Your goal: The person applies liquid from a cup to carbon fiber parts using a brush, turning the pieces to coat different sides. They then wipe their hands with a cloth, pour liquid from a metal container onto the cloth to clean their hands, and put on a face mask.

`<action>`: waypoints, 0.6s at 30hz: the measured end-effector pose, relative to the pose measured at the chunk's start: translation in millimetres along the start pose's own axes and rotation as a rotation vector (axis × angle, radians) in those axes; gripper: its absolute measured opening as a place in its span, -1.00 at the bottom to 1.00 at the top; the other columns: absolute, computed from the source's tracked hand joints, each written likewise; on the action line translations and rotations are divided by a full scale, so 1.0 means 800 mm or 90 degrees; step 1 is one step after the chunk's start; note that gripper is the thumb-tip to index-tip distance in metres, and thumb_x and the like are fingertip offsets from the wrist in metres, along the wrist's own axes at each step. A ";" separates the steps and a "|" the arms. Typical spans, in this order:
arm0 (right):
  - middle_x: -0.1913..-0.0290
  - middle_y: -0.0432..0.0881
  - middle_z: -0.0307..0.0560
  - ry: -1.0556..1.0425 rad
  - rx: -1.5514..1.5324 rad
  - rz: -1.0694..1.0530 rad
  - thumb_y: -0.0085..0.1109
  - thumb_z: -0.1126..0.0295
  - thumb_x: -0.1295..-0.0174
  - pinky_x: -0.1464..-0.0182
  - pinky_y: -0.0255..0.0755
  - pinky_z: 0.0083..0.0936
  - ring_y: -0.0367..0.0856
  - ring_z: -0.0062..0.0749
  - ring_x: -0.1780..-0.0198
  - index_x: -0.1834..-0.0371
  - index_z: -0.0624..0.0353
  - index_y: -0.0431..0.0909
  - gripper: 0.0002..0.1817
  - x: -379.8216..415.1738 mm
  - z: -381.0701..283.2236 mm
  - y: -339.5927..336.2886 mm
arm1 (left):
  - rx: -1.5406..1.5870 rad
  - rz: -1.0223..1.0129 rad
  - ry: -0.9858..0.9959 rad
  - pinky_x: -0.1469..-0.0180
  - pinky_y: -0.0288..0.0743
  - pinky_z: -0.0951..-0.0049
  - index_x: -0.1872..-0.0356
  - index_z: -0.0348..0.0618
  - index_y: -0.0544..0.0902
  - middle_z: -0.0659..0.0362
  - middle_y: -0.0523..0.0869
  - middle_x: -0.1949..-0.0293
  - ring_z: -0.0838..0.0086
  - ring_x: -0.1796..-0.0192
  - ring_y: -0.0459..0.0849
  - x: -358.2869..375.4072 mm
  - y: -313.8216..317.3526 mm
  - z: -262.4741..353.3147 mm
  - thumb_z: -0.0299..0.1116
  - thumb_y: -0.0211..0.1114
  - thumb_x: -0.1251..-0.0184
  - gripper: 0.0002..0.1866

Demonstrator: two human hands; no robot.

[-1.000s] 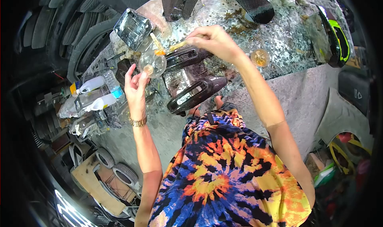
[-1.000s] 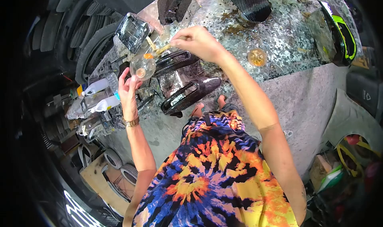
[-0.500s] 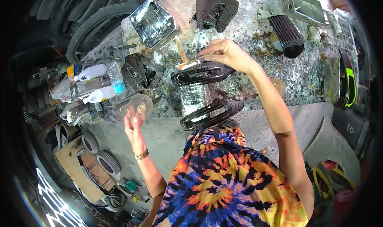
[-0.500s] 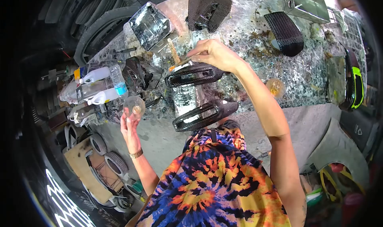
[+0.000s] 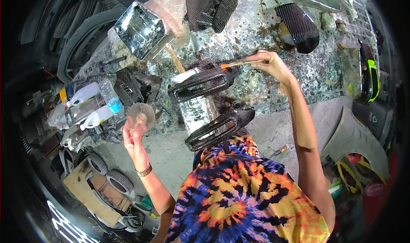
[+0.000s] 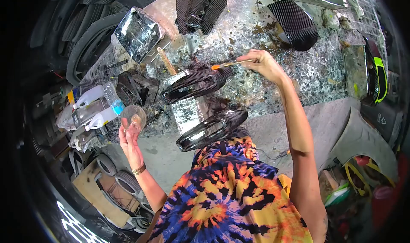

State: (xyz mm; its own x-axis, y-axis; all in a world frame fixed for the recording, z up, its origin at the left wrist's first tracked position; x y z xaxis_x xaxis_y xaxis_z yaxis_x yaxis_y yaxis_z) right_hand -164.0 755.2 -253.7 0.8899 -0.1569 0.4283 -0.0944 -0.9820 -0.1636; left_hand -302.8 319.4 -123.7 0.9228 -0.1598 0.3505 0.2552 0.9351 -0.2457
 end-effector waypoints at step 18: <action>0.37 0.54 -0.06 -0.467 0.278 -0.142 0.21 0.41 -0.17 0.26 0.39 -0.37 0.51 -0.21 0.34 0.17 0.22 0.63 -0.81 -0.064 -0.291 0.190 | 0.080 -0.029 0.046 0.06 0.46 0.56 -0.29 -0.23 0.29 0.13 0.62 0.11 0.60 0.11 0.57 -0.043 0.044 0.021 -0.36 0.32 -0.27 -0.40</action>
State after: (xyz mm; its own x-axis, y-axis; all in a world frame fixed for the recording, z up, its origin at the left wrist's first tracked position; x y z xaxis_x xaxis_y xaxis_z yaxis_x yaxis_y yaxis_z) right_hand -327.5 589.4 -93.6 0.9437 0.2880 -0.1630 0.1612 -0.8303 -0.5335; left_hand -330.7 363.1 -129.2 0.9306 -0.2217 0.2913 0.2638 0.9579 -0.1136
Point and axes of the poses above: each hand's wrist, its own x-axis away from the middle knuckle, its own y-axis out of the palm, z = x × y, the point moved 4 cm from there along -x, towards the middle knuckle
